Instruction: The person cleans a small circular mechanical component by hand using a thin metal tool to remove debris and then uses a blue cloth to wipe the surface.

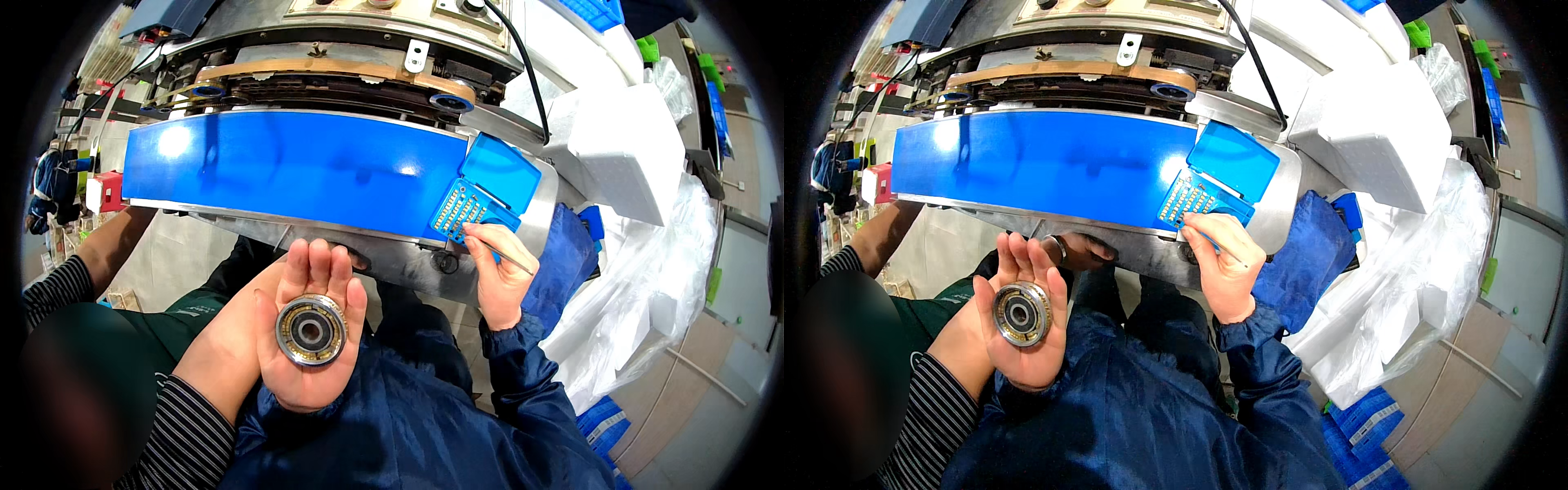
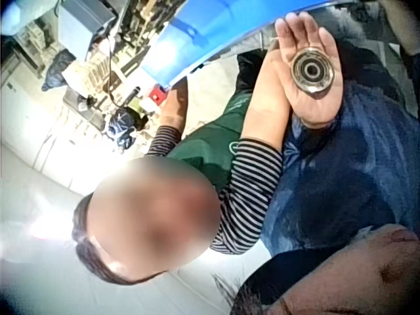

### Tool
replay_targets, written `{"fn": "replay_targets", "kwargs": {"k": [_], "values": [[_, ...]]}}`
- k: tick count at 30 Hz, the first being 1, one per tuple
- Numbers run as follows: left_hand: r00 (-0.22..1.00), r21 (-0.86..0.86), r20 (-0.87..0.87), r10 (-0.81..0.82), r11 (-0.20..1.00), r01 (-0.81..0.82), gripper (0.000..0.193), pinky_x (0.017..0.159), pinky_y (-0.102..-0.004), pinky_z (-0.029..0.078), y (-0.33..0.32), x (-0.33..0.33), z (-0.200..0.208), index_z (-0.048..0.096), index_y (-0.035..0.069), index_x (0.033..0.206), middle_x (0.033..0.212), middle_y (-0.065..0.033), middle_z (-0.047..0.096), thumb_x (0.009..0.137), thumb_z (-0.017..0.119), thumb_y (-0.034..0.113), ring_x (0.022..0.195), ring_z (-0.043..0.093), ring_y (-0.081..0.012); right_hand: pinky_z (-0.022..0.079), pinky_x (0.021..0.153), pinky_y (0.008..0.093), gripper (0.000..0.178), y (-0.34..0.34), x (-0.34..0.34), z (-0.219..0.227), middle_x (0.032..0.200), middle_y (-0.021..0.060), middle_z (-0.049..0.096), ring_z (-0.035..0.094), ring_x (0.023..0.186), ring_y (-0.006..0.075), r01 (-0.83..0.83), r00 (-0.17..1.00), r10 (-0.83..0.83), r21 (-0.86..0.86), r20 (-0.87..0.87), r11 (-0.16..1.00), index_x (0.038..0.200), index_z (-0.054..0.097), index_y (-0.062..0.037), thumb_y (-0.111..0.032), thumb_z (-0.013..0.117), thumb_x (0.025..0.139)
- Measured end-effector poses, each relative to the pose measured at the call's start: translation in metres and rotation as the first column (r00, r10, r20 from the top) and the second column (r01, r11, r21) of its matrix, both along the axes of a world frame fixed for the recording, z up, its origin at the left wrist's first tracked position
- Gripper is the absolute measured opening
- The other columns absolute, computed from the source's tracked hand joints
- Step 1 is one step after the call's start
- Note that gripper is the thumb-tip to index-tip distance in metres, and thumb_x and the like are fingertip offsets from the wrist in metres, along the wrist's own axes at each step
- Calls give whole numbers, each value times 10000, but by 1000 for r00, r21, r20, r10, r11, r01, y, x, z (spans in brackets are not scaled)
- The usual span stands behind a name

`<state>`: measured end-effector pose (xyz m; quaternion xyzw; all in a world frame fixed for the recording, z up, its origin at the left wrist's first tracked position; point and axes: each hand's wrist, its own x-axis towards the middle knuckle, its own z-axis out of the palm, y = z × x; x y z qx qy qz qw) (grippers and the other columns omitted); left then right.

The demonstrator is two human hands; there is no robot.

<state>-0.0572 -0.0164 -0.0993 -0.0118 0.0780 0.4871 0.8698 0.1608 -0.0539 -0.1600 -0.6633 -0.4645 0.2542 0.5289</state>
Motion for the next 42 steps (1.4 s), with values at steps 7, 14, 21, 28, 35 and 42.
{"fn": "replay_targets", "kwargs": {"k": [7,14,21,28,35,42], "values": [[991,-29,130,35,999,-32,534,1129,-402,207,0,8,-3,271,61,1416,1454,-94,320,981,340,364,1375,235,-230,465,670,237,110,-1,4,14,814,105,657,601,746,147,33,999,-33,-9,-16,999,868,665,44,80,656,765],[986,-125,154,-70,988,89,528,1125,-379,220,-4,23,6,275,29,1405,1459,-114,297,993,294,359,1375,227,-228,499,684,271,82,-4,-8,72,840,154,654,619,730,181,162,934,-87,193,-348,968,887,625,70,3,594,852],[975,-79,24,-219,972,220,531,1117,-369,234,-4,45,39,255,39,1414,1475,-102,269,991,309,355,1384,205,-217,503,691,286,105,-6,-32,117,845,160,655,629,739,216,139,934,-4,352,-358,926,872,624,72,-25,629,832],[955,-11,33,-293,956,294,532,1113,-347,245,-4,47,57,218,14,1420,1470,-104,264,1005,243,347,1376,216,-216,489,666,320,200,-9,-19,136,826,113,647,634,759,253,-328,877,88,453,473,829,844,652,23,15,740,665],[954,-54,47,-295,953,298,526,1107,-343,257,-6,38,66,221,16,1420,1476,-87,256,1006,243,341,1375,217,-205,481,713,348,209,-15,-5,157,871,139,624,626,815,230,-366,917,237,438,322,821,910,645,7,81,580,725],[931,3,-6,-366,931,366,542,1116,-357,239,-10,34,74,193,27,1430,1496,-91,209,1004,230,361,1377,211,-207,488,593,287,230,-4,-11,164,812,79,592,603,692,215,-452,805,361,91,470,887,935,668,-55,4,668,713]]}}
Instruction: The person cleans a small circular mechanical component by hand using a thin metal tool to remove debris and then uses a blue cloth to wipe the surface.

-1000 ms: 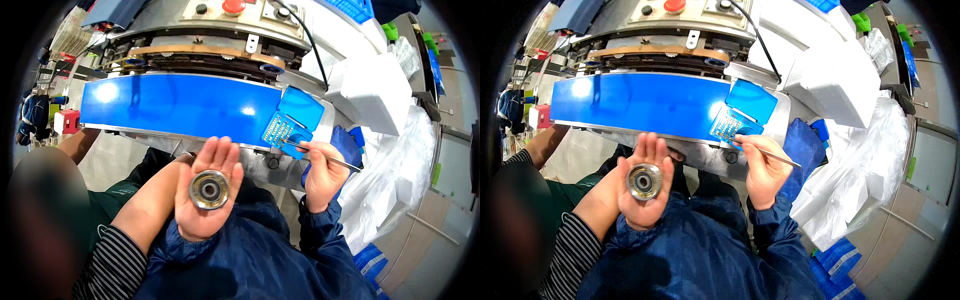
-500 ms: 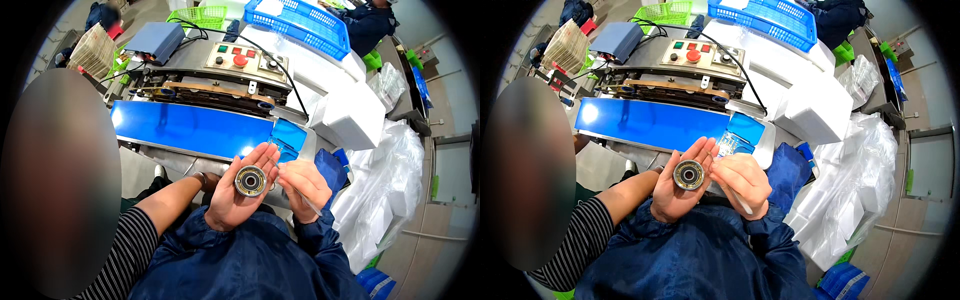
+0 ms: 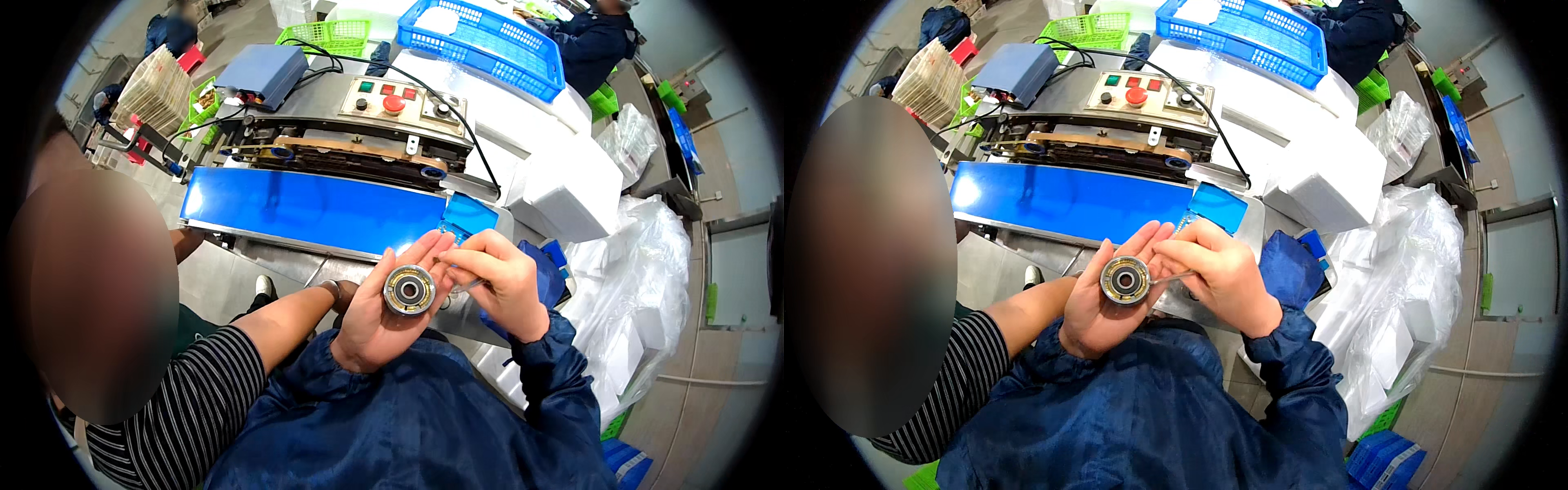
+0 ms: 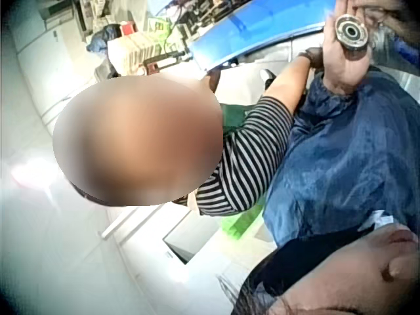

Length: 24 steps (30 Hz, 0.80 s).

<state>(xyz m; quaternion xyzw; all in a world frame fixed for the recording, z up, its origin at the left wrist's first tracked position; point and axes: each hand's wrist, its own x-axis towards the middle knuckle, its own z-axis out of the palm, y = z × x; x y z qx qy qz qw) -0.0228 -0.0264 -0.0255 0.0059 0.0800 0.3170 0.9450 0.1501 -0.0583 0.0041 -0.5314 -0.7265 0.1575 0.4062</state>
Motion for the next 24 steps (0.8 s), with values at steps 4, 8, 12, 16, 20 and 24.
{"fn": "replay_targets", "kwargs": {"k": [4,8,12,16,20,24], "values": [[999,-16,-31,-8,1000,8,538,1124,-374,229,-3,-2,7,193,37,1431,1472,-109,252,1002,240,357,1333,296,-212,459,564,271,205,6,-2,6,775,69,572,572,654,193,-20,999,22,-50,30,999,881,662,-46,4,694,684],[1000,-22,-19,8,1000,-9,534,1115,-343,252,-7,-1,5,201,18,1422,1407,-115,332,1005,248,350,1279,358,-185,438,550,277,158,5,-12,10,732,76,531,538,622,192,72,997,-74,-143,-7,987,841,646,-28,7,684,691],[1000,-10,-8,12,1000,-12,523,1102,-315,275,-7,8,6,217,11,1413,1382,-110,352,1011,228,344,1265,366,-171,452,573,305,119,0,-18,6,749,96,517,545,641,220,192,980,-197,-113,-33,975,824,623,-18,-30,677,718],[998,-6,19,59,998,-58,518,1108,-346,252,-6,9,7,208,21,1420,1447,-114,288,1008,228,334,1336,282,-196,447,552,292,108,-1,-15,2,737,100,544,549,604,211,165,986,-165,68,-1,984,834,612,-12,-37,673,748],[987,-61,121,102,994,-95,519,1118,-370,224,0,10,7,207,20,1422,1484,-114,239,1004,246,325,1378,216,-212,420,519,226,48,-13,-7,6,671,54,581,543,568,100,266,888,-311,-174,-339,948,809,600,-9,-9,645,791],[968,-149,195,155,981,-127,500,1127,-376,208,4,15,11,234,15,1410,1476,-121,257,1004,267,305,1385,203,-221,400,557,188,31,-33,-16,16,718,9,580,499,612,54,203,798,-305,-246,-519,948,781,602,10,27,626,788]]}}
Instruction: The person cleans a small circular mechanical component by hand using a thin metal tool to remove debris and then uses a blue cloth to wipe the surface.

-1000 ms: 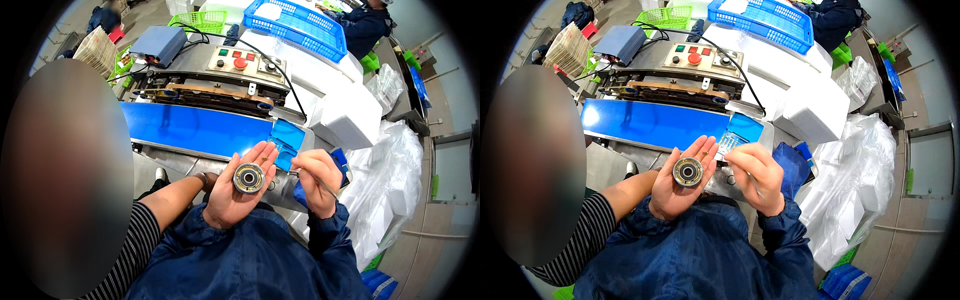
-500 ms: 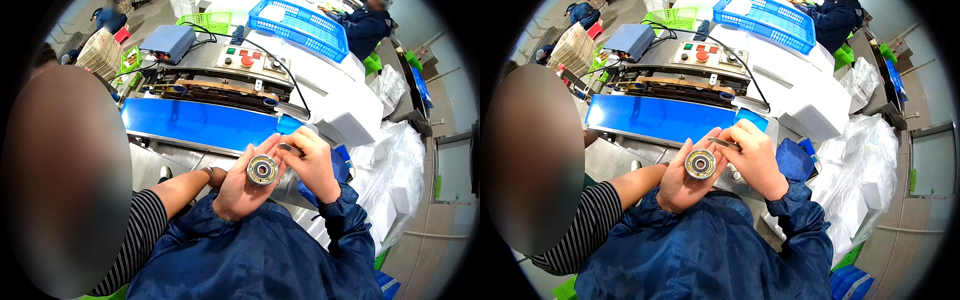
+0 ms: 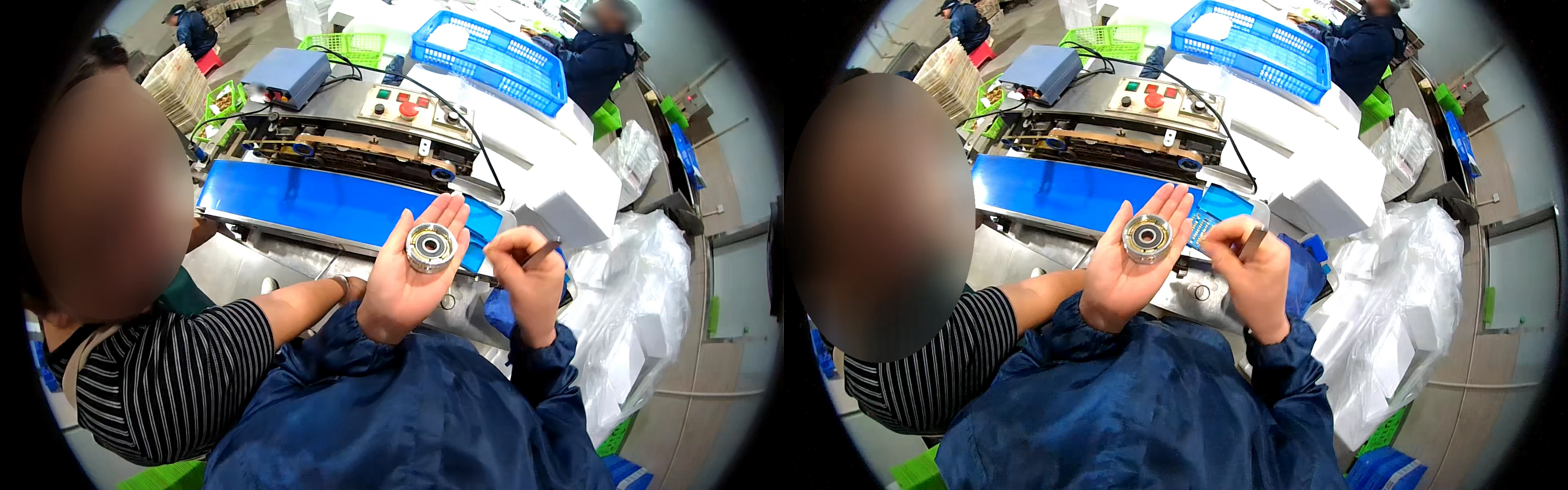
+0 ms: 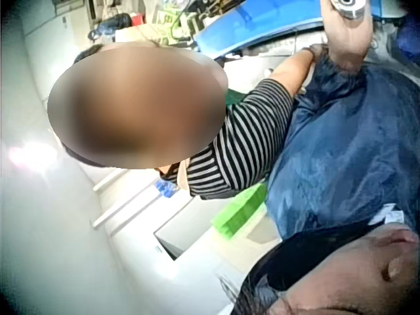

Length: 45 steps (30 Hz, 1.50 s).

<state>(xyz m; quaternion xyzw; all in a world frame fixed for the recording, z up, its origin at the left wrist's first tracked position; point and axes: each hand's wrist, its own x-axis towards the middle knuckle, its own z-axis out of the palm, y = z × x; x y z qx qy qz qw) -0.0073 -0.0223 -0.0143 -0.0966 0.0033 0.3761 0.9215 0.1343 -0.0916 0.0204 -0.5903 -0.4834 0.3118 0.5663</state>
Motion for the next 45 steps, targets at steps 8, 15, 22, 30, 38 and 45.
{"fn": "replay_targets", "kwargs": {"k": [8,15,22,30,38,45], "values": [[996,-33,22,89,996,-88,483,1110,-381,241,11,5,4,265,9,1392,1450,-127,303,1005,286,296,1366,251,-227,442,554,218,86,-13,-22,-1,773,53,596,554,642,90,-100,995,99,44,6,994,863,626,25,70,615,790],[976,58,-110,190,981,-184,486,1111,-379,255,9,14,13,295,-5,1375,1436,-134,322,1002,296,306,1358,269,-233,425,531,216,131,-7,-39,-5,771,55,601,535,617,95,59,987,-89,212,137,976,859,617,7,68,665,754],[899,220,-246,362,924,-312,504,1114,-349,274,7,20,16,293,-16,1370,1407,-145,346,1004,261,330,1341,300,-229,398,519,205,135,1,-56,-12,754,50,580,517,618,91,98,972,-154,294,175,951,848,599,3,69,665,750],[865,269,-287,412,901,-340,513,1109,-341,282,5,20,18,293,-23,1369,1396,-155,358,1005,248,337,1333,313,-223,340,493,166,115,5,-62,-17,707,-10,539,439,571,15,154,953,-229,336,197,929,824,599,0,70,667,764],[860,291,-281,427,891,-348,520,1102,-324,291,2,19,16,291,-12,1369,1396,-146,361,1006,240,356,1334,314,-215,428,541,256,184,6,-65,-19,712,78,579,534,611,163,195,940,-266,304,212,932,825,610,-15,77,691,688],[852,308,-278,443,881,-358,516,1098,-319,297,0,18,15,290,1,1374,1395,-128,367,1006,242,359,1332,317,-204,397,520,223,146,5,-66,-19,705,42,556,502,596,106,185,921,-288,355,263,916,814,607,-17,61,687,720]]}}
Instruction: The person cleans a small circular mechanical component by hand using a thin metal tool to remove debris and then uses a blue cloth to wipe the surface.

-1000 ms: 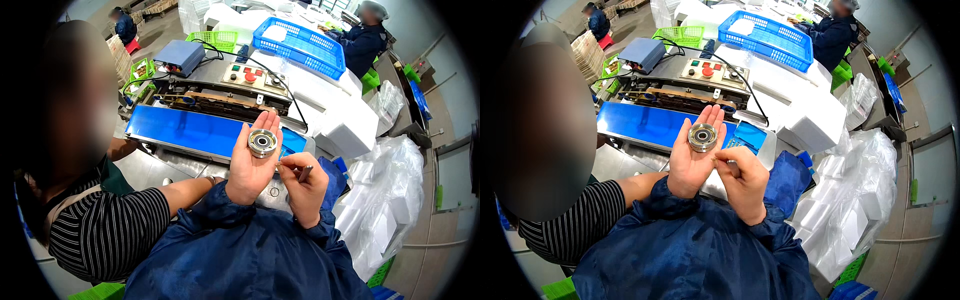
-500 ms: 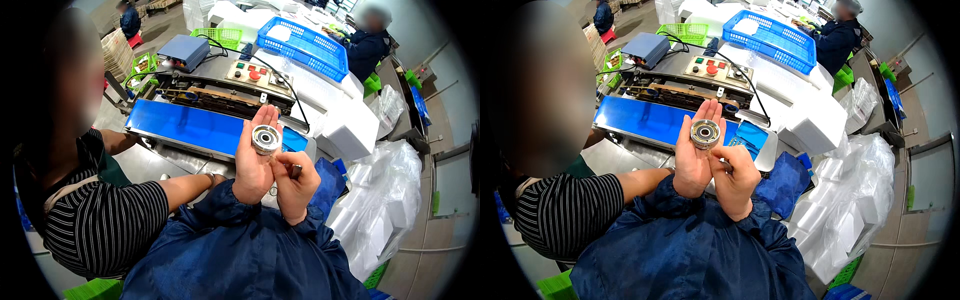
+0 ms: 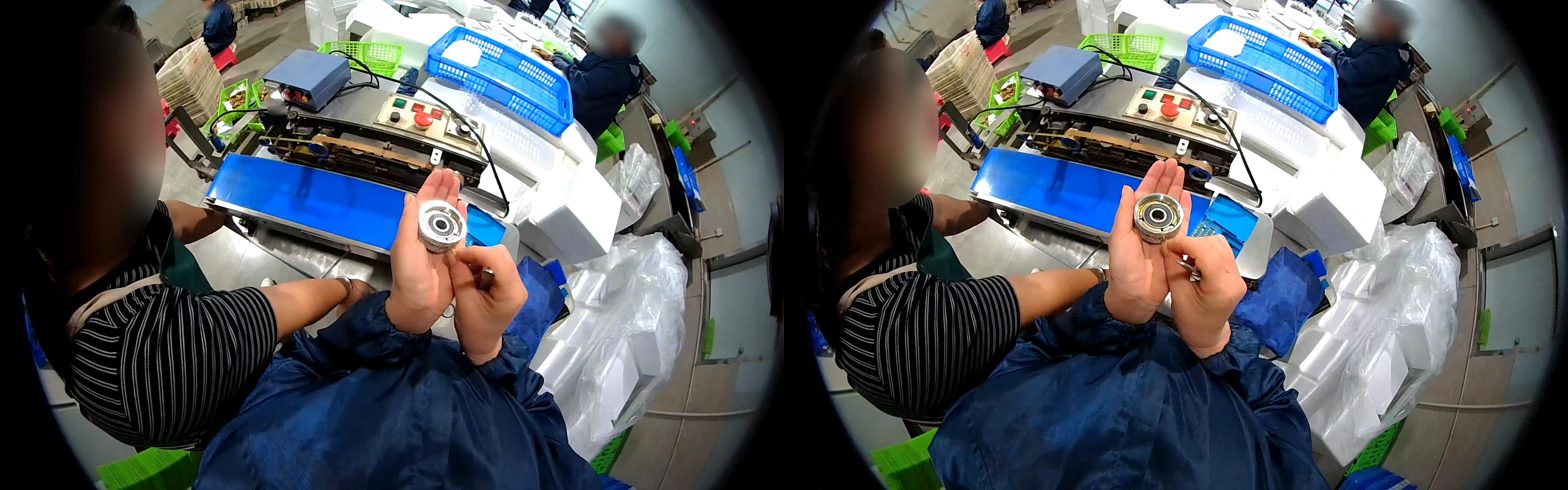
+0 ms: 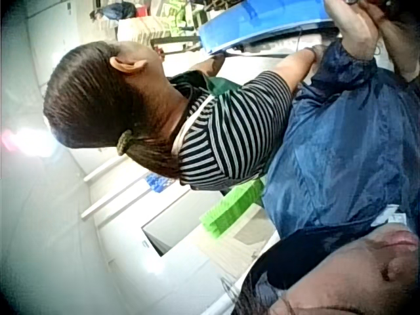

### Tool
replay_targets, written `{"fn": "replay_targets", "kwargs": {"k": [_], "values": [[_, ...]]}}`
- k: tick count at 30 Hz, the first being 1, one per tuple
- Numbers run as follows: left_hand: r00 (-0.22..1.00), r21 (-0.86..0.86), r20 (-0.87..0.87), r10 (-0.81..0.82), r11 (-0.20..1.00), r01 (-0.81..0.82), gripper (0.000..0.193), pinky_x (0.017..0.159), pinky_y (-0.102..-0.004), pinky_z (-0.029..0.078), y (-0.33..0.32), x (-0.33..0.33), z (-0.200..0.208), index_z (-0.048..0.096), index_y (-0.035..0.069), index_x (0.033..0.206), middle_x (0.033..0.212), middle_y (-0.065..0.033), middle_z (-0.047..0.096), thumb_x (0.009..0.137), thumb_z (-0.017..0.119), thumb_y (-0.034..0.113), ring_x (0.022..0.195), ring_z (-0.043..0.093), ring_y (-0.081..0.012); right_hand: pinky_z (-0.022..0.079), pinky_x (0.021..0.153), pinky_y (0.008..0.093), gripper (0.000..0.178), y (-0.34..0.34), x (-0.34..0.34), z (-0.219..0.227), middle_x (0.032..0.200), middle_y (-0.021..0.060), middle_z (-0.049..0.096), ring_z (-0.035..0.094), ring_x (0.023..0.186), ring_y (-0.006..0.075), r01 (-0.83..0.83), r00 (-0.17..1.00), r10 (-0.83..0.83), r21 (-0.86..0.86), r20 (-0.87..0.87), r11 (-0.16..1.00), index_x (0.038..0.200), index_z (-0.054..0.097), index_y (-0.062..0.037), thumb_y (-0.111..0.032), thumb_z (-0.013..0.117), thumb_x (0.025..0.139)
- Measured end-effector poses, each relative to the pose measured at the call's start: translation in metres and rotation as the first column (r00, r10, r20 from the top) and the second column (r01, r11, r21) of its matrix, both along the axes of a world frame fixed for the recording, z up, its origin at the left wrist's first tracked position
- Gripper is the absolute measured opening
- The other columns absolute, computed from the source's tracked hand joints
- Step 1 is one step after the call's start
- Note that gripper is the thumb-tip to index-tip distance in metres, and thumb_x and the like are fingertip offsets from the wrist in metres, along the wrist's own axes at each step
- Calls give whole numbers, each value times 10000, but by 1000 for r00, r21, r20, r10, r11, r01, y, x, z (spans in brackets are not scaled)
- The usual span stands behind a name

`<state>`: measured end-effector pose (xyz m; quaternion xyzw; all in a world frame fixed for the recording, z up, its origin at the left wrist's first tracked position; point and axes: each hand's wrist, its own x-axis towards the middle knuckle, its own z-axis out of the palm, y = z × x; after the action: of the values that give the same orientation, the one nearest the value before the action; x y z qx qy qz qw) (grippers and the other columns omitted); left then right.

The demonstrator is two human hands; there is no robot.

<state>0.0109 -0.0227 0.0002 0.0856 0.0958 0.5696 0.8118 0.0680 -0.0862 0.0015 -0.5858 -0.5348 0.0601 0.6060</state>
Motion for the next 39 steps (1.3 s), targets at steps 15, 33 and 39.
{"fn": "replay_targets", "kwargs": {"k": [15,33,39], "values": [[999,-27,46,6,1000,-4,507,1086,-317,313,1,1,-2,312,13,1366,1379,-107,389,1004,251,363,1319,338,-193,371,505,228,159,5,3,-3,693,42,550,492,606,116,-14,988,1,84,156,996,782,606,-32,57,713,706],[999,-64,31,-7,998,9,506,1085,-324,317,3,8,-3,323,13,1361,1371,-114,396,1003,255,364,1313,345,-201,438,591,300,187,5,9,-3,717,87,561,541,651,219,-15,989,6,59,151,998,812,612,-25,61,688,664],[999,-87,42,-4,996,8,501,1080,-329,328,6,7,-7,326,3,1356,1362,-124,403,1002,275,355,1305,358,-206,439,585,292,182,6,9,-5,710,88,553,540,643,215,-21,985,14,42,170,999,818,612,-26,52,692,675]]}}
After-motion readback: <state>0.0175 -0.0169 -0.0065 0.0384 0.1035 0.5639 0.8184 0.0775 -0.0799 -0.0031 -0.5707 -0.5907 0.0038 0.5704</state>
